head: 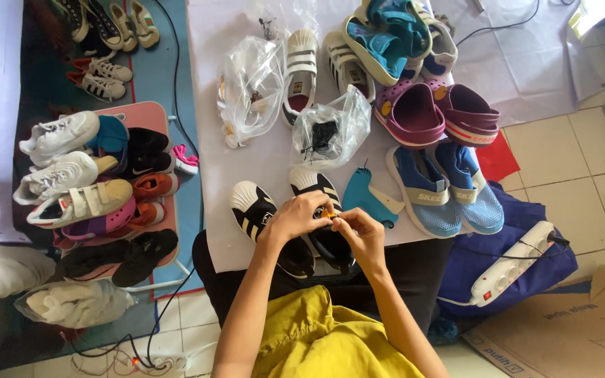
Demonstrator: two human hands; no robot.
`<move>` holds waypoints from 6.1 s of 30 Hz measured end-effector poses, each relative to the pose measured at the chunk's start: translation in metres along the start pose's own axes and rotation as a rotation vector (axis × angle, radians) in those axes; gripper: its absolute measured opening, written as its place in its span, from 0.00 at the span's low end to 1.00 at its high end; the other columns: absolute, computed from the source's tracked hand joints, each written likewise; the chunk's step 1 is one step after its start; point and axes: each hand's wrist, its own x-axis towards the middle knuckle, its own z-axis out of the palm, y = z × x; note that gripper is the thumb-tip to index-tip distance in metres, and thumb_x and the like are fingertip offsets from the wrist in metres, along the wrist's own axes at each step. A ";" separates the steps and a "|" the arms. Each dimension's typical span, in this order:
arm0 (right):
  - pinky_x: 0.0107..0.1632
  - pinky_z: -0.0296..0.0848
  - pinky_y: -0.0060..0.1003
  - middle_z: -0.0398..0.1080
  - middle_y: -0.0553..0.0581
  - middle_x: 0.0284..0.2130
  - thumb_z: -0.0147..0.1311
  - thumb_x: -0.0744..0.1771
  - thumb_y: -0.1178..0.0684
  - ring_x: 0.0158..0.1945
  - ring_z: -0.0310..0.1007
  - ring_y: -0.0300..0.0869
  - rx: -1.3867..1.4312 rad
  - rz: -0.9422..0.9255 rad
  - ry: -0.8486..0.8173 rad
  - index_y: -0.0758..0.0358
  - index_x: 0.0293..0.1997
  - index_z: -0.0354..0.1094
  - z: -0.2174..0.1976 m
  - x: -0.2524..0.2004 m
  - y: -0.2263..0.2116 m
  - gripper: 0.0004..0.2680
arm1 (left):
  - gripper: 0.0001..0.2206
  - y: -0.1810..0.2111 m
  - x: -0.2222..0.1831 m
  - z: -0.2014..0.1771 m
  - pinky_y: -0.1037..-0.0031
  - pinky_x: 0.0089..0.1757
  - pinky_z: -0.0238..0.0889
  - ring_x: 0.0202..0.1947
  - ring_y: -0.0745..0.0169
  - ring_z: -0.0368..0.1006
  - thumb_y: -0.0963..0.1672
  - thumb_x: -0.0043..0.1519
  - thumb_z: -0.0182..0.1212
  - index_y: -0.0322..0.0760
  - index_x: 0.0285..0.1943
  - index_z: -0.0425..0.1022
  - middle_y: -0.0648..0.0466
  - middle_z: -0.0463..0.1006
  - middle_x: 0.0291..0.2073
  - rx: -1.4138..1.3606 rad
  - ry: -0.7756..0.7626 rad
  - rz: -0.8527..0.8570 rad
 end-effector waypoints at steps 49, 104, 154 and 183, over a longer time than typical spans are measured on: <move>0.30 0.73 0.33 0.73 0.56 0.19 0.65 0.63 0.61 0.24 0.71 0.37 -0.185 -0.157 0.020 0.64 0.37 0.77 0.008 -0.003 -0.010 0.03 | 0.06 0.029 -0.033 0.023 0.66 0.50 0.68 0.54 0.56 0.73 0.47 0.64 0.57 0.46 0.45 0.76 0.57 0.80 0.46 0.258 0.320 0.075; 0.31 0.74 0.30 0.75 0.50 0.24 0.68 0.61 0.60 0.27 0.75 0.39 -0.260 -0.301 0.097 0.57 0.31 0.78 0.019 -0.022 -0.007 0.04 | 0.06 -0.004 -0.023 0.004 0.67 0.41 0.74 0.39 0.55 0.78 0.42 0.60 0.65 0.46 0.43 0.75 0.56 0.78 0.33 -0.036 0.238 0.156; 0.31 0.72 0.33 0.74 0.50 0.25 0.62 0.63 0.60 0.24 0.73 0.41 -0.312 -0.257 0.000 0.57 0.32 0.75 -0.005 -0.041 0.020 0.03 | 0.07 -0.011 -0.008 -0.001 0.67 0.42 0.73 0.32 0.62 0.80 0.49 0.62 0.66 0.46 0.41 0.82 0.55 0.83 0.28 -0.373 0.237 -0.176; 0.28 0.69 0.34 0.77 0.53 0.25 0.65 0.64 0.56 0.23 0.74 0.39 -0.340 -0.066 0.233 0.59 0.33 0.76 0.008 -0.033 0.023 0.02 | 0.12 -0.041 0.048 0.019 0.68 0.45 0.73 0.41 0.67 0.80 0.51 0.54 0.70 0.56 0.45 0.79 0.69 0.84 0.33 -0.071 0.103 -0.196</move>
